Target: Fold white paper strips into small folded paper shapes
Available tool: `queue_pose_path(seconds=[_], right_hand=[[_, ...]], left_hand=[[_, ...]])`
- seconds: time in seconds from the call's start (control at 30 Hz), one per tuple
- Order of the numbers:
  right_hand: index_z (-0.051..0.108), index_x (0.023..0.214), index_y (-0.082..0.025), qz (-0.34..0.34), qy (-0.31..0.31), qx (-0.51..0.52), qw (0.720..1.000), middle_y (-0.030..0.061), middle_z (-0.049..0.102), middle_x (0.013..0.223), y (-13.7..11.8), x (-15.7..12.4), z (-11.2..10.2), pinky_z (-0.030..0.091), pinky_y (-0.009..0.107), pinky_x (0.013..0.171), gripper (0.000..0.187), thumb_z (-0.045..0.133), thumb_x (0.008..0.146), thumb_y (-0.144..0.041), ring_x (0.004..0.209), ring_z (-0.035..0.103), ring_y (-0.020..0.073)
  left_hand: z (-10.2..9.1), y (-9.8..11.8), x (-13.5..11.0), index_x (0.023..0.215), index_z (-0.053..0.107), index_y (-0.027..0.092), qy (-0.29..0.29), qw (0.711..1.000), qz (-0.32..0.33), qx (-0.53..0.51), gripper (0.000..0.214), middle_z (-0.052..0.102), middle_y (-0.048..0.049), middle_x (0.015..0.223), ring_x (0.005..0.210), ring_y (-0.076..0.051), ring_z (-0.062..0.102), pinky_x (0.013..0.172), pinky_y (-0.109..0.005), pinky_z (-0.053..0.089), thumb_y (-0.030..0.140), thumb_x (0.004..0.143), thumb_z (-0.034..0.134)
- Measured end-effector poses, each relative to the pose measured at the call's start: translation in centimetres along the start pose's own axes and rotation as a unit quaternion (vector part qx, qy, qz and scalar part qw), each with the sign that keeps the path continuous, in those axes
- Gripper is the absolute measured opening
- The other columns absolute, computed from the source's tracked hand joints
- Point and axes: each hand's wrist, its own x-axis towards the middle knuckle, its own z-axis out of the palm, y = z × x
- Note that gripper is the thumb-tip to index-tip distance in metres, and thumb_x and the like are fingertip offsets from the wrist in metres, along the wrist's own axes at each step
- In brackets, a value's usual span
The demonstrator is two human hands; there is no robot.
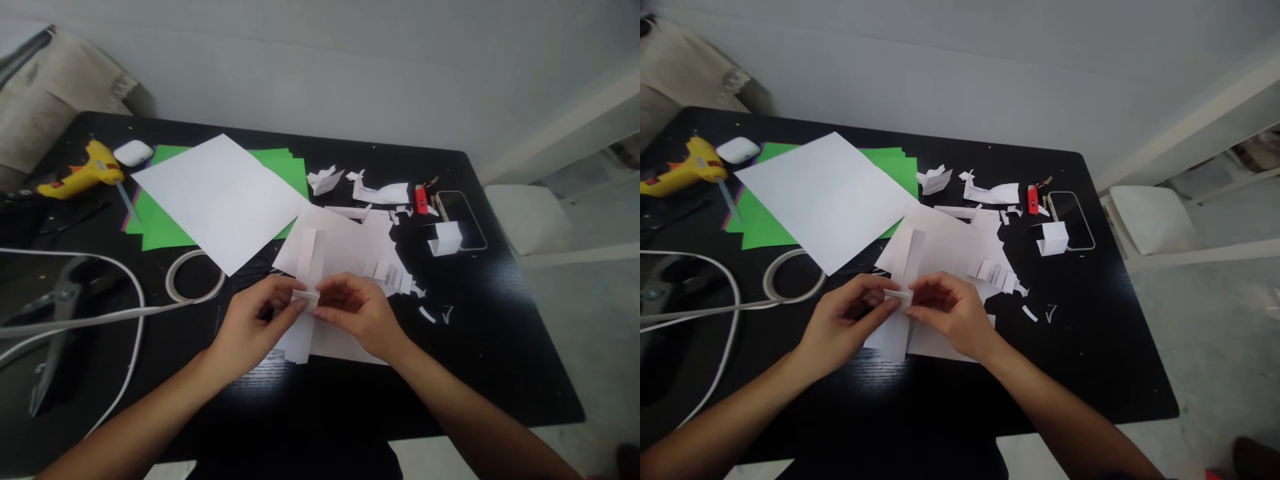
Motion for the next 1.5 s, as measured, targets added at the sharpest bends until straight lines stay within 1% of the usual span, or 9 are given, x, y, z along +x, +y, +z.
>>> queue_pose_path(seconds=[0.5, 0.73, 0.9, 1.0, 1.13, 1.2, 1.27, 1.37, 1.5], right_hand=[[0.076, 0.102, -0.026, -0.007, 0.006, 0.008, 1.0, 0.0001, 0.076, 0.096, 0.1, 0.1, -0.2, 0.063, 0.033, 0.086, 0.033, 0.09, 0.073, -0.019, 0.088, 0.073, 0.0158], [0.08, 0.097, -0.026, -0.027, 0.026, -0.029, 0.999, 0.0006, 0.078, 0.093, 0.0, 0.1, -0.2, 0.063, 0.035, 0.089, 0.02, 0.085, 0.079, -0.022, 0.089, 0.074, 0.0164], [0.081, 0.094, -0.026, -0.024, 0.071, -0.059, 0.995, 0.0019, 0.078, 0.093, -0.5, 0.0, -0.3, 0.064, 0.036, 0.088, 0.017, 0.087, 0.078, -0.026, 0.09, 0.074, 0.0182], [0.081, 0.092, -0.026, -0.029, 0.1, -0.056, 0.993, 0.002, 0.077, 0.091, -0.7, 0.0, -0.3, 0.065, 0.037, 0.085, 0.021, 0.091, 0.074, -0.028, 0.088, 0.073, 0.0184], [0.081, 0.09, -0.026, -0.033, 0.099, -0.04, 0.994, 0.0016, 0.077, 0.09, -0.7, 0.0, -0.1, 0.066, 0.035, 0.083, 0.024, 0.094, 0.07, -0.029, 0.086, 0.073, 0.0176], [0.081, 0.09, -0.026, -0.03, 0.089, -0.03, 0.995, 0.0012, 0.077, 0.089, -0.7, -0.1, 0.0, 0.066, 0.036, 0.084, 0.024, 0.094, 0.07, -0.029, 0.085, 0.073, 0.0175], [0.081, 0.09, -0.025, -0.03, 0.08, -0.022, 0.996, 0.0009, 0.077, 0.088, -0.6, -0.1, 0.1, 0.066, 0.037, 0.085, 0.024, 0.094, 0.07, -0.029, 0.084, 0.073, 0.0177], [0.081, 0.091, -0.025, -0.031, 0.075, -0.024, 0.996, 0.0008, 0.078, 0.088, -0.5, -0.2, 0.3, 0.066, 0.037, 0.086, 0.024, 0.093, 0.07, -0.026, 0.085, 0.074, 0.0178], [0.081, 0.091, -0.025, -0.028, 0.068, -0.024, 0.997, 0.0004, 0.078, 0.085, -0.3, -0.4, 0.5, 0.066, 0.035, 0.083, 0.026, 0.094, 0.069, -0.026, 0.083, 0.075, 0.0177]], left_hand=[[-0.2, 0.8, 0.5, 0.098, 0.069, 0.02, 0.02, 0.988, -0.071, -0.136, 0.009, 0.07, 0.0003, 0.081, 0.068, -0.01, 0.066, 0.064, -0.02, 0.057, 0.017, 0.09, 0.072], [-0.6, 1.2, 0.7, 0.094, 0.066, 0.019, 0.062, 0.982, -0.111, -0.141, 0.006, 0.068, 0.0012, 0.076, 0.064, -0.012, 0.066, 0.062, -0.024, 0.057, 0.022, 0.092, 0.07], [-0.8, 0.8, 0.9, 0.102, 0.058, 0.021, 0.118, 0.983, -0.081, -0.116, 0.015, 0.061, 0.0062, 0.068, 0.056, -0.01, 0.064, 0.059, -0.024, 0.052, 0.02, 0.092, 0.069], [-1.0, 0.2, 0.8, 0.105, 0.059, 0.022, 0.093, 0.992, -0.075, -0.026, 0.013, 0.059, 0.0064, 0.064, 0.055, -0.011, 0.06, 0.054, -0.022, 0.048, 0.022, 0.095, 0.067], [-1.2, 0.1, 0.8, 0.112, 0.068, 0.022, 0.05, 0.986, 0.008, 0.157, 0.017, 0.071, -0.0048, 0.103, 0.065, -0.011, 0.061, 0.058, -0.025, 0.051, 0.025, 0.096, 0.068], [-1.2, 0.3, 0.8, 0.116, 0.071, 0.023, 0.07, 0.968, 0.068, 0.232, 0.022, 0.064, -0.009, 0.128, 0.067, -0.01, 0.06, 0.065, -0.029, 0.054, 0.024, 0.094, 0.07], [-1.3, 0.5, 0.8, 0.117, 0.073, 0.022, 0.107, 0.95, 0.105, 0.274, 0.025, 0.06, -0.0104, 0.131, 0.071, -0.012, 0.06, 0.071, -0.032, 0.056, 0.022, 0.092, 0.073], [-1.4, 0.9, 0.5, 0.113, 0.074, 0.023, 0.141, 0.943, 0.145, 0.266, 0.025, 0.064, -0.0084, 0.116, 0.085, -0.019, 0.064, 0.078, -0.035, 0.055, 0.016, 0.089, 0.074], [-1.2, 0.9, 0.0, 0.116, 0.07, 0.023, 0.043, 0.977, 0.144, 0.149, 0.028, 0.07, -0.0037, 0.099, 0.079, -0.016, 0.065, 0.071, -0.031, 0.055, 0.011, 0.091, 0.071]])
